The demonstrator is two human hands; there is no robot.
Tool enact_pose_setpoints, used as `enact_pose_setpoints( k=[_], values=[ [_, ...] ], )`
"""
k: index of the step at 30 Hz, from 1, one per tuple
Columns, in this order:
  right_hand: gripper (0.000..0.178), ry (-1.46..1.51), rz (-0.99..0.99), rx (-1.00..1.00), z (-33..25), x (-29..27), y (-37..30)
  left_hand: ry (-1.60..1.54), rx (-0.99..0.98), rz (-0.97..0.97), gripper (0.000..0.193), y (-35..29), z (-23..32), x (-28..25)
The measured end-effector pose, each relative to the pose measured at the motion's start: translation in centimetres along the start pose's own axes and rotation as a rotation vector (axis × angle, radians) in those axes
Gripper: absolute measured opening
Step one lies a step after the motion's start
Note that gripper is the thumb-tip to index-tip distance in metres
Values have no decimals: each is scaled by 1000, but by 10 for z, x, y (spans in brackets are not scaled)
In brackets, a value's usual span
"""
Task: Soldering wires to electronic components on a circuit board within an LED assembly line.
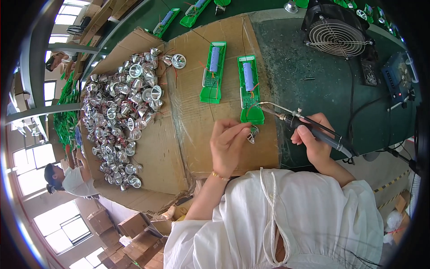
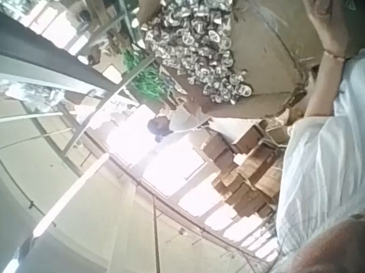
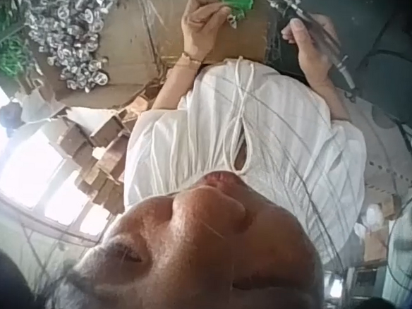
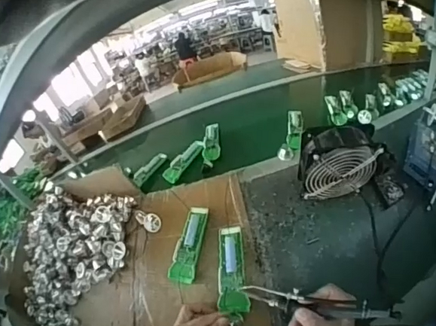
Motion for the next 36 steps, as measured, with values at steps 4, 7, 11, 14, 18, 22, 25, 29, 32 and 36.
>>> enact_pose_setpoints(
  k=[4,7,11,14,18,22,25,29,32,36],
  values=[
    [16,-21,-2,10,-3,-2,0,-6,70,106,10,16,-10,-1],
    [18,-15,-7,42,2,-4,0,12,-37,26,12,38,-18,-2],
    [16,-12,-13,61,5,4,4,77,-63,-118,11,42,-12,14],
    [17,-10,-9,83,8,6,7,161,47,-166,10,40,-4,18],
    [17,-2,-12,93,10,10,9,114,15,-150,9,40,-10,17],
    [17,-11,-21,102,12,10,9,109,6,-152,10,40,-11,18],
    [17,-10,-8,128,14,9,8,25,-45,-143,10,38,-21,18],
    [17,-1,4,107,12,9,8,56,-65,-185,11,39,-19,20],
    [16,-7,-19,101,14,10,7,55,-84,-188,11,39,-19,20],
    [15,-3,4,110,14,8,6,54,-74,-188,11,39,-19,20]
  ],
)
Point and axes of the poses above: each hand's wrist, its own y-axis towards the middle knuckle, its own x-axis out of the palm, z = x × y, the point moved 9 cm from there along y, towards the middle knuckle, and after that the axes turned 5 degrees about z, right-handed, at the moved point
